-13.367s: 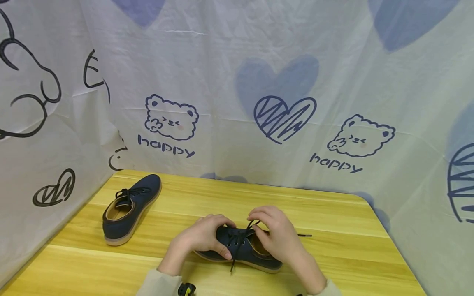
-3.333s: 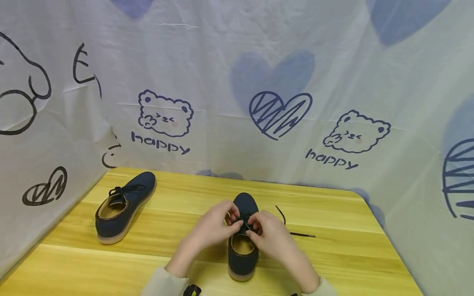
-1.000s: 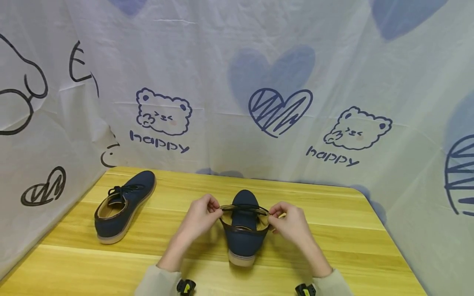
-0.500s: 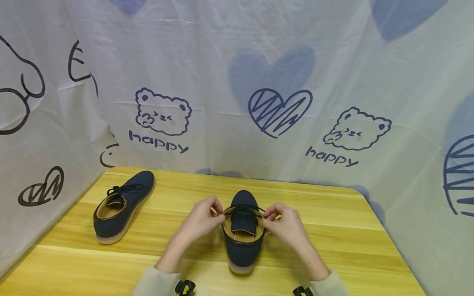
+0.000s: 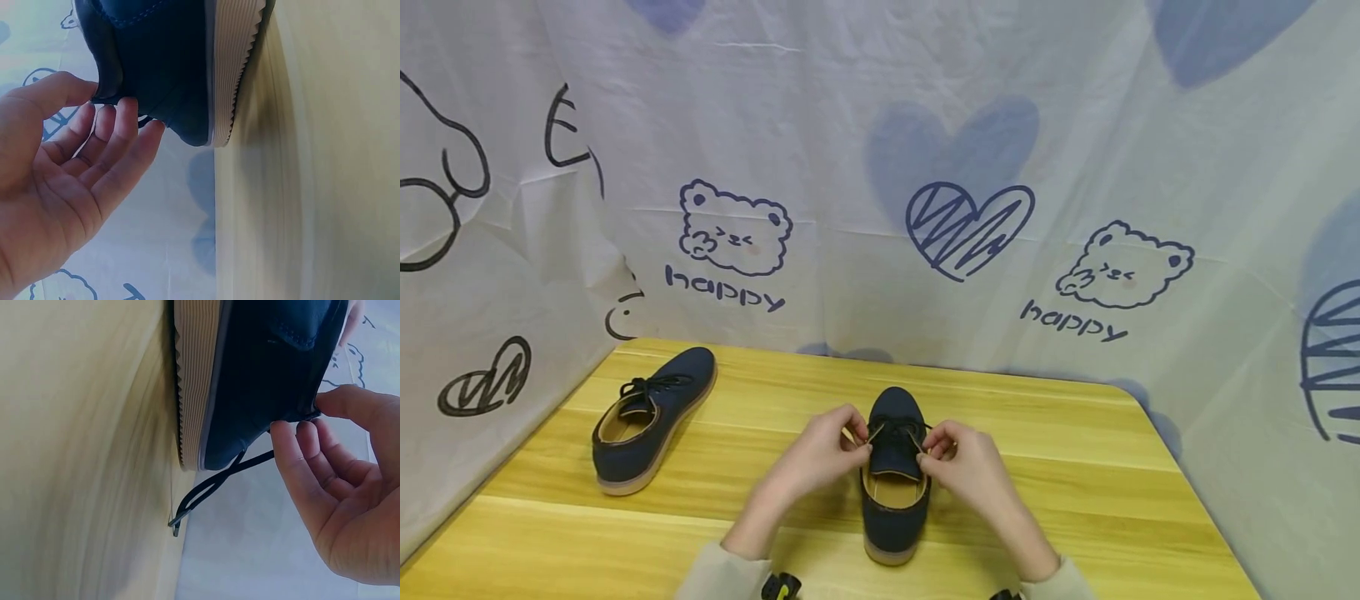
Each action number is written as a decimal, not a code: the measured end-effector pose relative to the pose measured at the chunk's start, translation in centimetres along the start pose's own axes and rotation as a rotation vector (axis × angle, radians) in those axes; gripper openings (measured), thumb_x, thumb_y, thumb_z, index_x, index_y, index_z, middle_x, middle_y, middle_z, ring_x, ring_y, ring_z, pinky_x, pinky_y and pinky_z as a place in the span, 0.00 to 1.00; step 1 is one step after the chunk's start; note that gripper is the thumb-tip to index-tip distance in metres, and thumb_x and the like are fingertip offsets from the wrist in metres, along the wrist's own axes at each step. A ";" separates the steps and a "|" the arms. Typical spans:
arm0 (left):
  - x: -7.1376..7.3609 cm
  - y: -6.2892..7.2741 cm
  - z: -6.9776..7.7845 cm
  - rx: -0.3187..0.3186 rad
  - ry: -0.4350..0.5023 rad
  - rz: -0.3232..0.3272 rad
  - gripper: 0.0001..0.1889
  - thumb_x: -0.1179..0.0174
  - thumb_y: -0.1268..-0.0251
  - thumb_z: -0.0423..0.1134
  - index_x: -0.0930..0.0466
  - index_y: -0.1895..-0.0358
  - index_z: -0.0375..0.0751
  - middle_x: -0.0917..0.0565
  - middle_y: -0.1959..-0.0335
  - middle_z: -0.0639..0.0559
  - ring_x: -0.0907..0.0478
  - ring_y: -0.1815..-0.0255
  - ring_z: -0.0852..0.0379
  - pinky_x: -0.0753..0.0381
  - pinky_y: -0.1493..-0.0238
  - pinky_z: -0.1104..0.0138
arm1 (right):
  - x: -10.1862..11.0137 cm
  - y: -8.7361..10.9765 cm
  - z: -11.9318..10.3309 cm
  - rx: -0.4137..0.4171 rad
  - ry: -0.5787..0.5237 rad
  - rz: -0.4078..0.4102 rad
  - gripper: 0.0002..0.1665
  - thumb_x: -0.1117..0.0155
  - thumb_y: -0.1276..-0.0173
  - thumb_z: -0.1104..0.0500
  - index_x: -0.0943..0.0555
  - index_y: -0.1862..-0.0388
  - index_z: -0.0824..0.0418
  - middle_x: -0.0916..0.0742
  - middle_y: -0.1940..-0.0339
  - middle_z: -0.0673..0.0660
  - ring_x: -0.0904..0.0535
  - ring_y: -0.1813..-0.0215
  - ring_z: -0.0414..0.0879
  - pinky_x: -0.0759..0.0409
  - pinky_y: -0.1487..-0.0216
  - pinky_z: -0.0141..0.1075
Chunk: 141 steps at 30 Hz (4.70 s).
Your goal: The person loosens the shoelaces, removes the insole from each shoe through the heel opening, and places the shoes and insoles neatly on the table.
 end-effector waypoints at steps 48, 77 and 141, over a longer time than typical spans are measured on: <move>0.5 -0.1 -0.3 -0.104 -0.167 -0.041 0.29 0.31 0.36 0.25 0.24 0.30 0.39 0.23 0.29 0.41 0.29 0.27 0.39 0.33 0.27 0.45 | 0.6 -0.5 0.5 0.221 0.070 -0.140 0.10 0.27 0.37 0.68 0.11 0.59 0.55 0.10 0.64 0.47 0.13 0.60 0.41 0.15 0.56 0.39; -1.1 0.7 -0.8 -0.041 -0.176 -0.313 0.33 0.17 0.50 0.41 0.18 0.37 0.48 0.18 0.40 0.51 0.22 0.38 0.47 0.25 0.36 0.48 | 0.5 -0.7 0.5 0.321 0.070 -0.104 0.08 0.28 0.30 0.66 0.11 0.59 0.52 0.09 0.59 0.46 0.13 0.54 0.44 0.16 0.55 0.35; -1.2 1.1 -1.0 0.006 -0.262 -0.310 0.33 0.15 0.54 0.47 0.17 0.41 0.53 0.19 0.37 0.51 0.26 0.34 0.42 0.28 0.34 0.43 | -0.1 0.6 -0.1 0.249 0.482 -0.306 0.13 0.18 0.45 0.60 0.14 0.63 0.55 0.12 0.68 0.47 0.19 0.67 0.40 0.17 0.60 0.41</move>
Point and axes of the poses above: each hand's wrist, its own y-axis away from the middle knuckle, its own x-axis out of the back of the hand, z = x × y, the point moved 7 cm from there along -y, towards the middle knuckle
